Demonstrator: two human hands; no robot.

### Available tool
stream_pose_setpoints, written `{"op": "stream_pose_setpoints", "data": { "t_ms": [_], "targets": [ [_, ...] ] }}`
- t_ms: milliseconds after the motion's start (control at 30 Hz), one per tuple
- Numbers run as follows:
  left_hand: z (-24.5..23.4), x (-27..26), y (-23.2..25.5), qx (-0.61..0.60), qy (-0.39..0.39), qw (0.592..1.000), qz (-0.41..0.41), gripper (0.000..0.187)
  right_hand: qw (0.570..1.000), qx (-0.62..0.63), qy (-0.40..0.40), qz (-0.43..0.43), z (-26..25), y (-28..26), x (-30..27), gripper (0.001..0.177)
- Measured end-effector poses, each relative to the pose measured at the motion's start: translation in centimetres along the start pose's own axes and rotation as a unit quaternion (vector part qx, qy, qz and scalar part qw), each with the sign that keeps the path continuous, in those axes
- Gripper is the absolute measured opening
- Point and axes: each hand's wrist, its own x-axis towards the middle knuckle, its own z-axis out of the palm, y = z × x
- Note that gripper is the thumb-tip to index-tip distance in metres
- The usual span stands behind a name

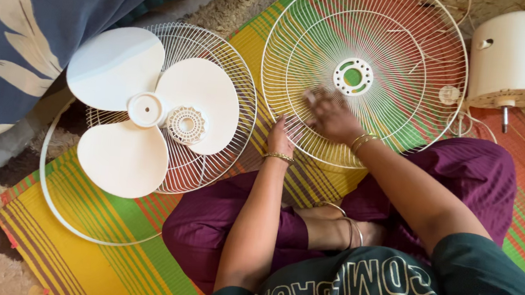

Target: The person sits on a mat and wipes the disassembled parts of a white electric fan with a cloth. They clean the fan blades, the front wire cage, and the motor housing, handling each component individually.

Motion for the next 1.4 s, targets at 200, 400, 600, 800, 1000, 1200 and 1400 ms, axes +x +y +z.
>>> {"op": "stream_pose_setpoints", "data": {
  "t_ms": [200,400,600,800,1000,1200,1400],
  "targets": [
    [1.0,-1.6,1.1,-0.012,-0.015,1.000,0.001,0.049,0.967,0.067,0.136,0.205,1.2,2.0,1.0,0.075],
    [1.0,-0.6,0.4,0.019,0.020,0.999,0.018,0.067,0.988,0.112,0.096,0.040,3.6,-0.9,1.1,0.080],
    [0.1,0.0,-0.1,-0.027,0.009,0.985,0.168,0.071,0.957,0.270,0.033,-0.102,2.9,-4.6,0.4,0.080],
    [-0.5,-0.8,1.4,-0.160,-0.034,0.965,0.203,0.075,0.794,0.582,-0.064,-0.164,3.0,-6.4,-0.2,0.085],
    [0.0,-2.4,2.8,-0.112,-0.027,0.969,0.221,0.076,0.985,0.157,-0.005,-0.070,2.5,-5.6,-0.3,0.078],
    [0.0,-2.6,2.8,-0.162,-0.051,0.967,0.192,0.078,0.988,0.145,0.054,-0.001,3.4,-5.4,-0.6,0.078],
    [-0.9,0.5,1.5,-0.172,-0.038,0.960,0.217,0.067,0.939,0.335,-0.022,-0.080,3.4,-7.2,-0.7,0.077]
  ]
}}
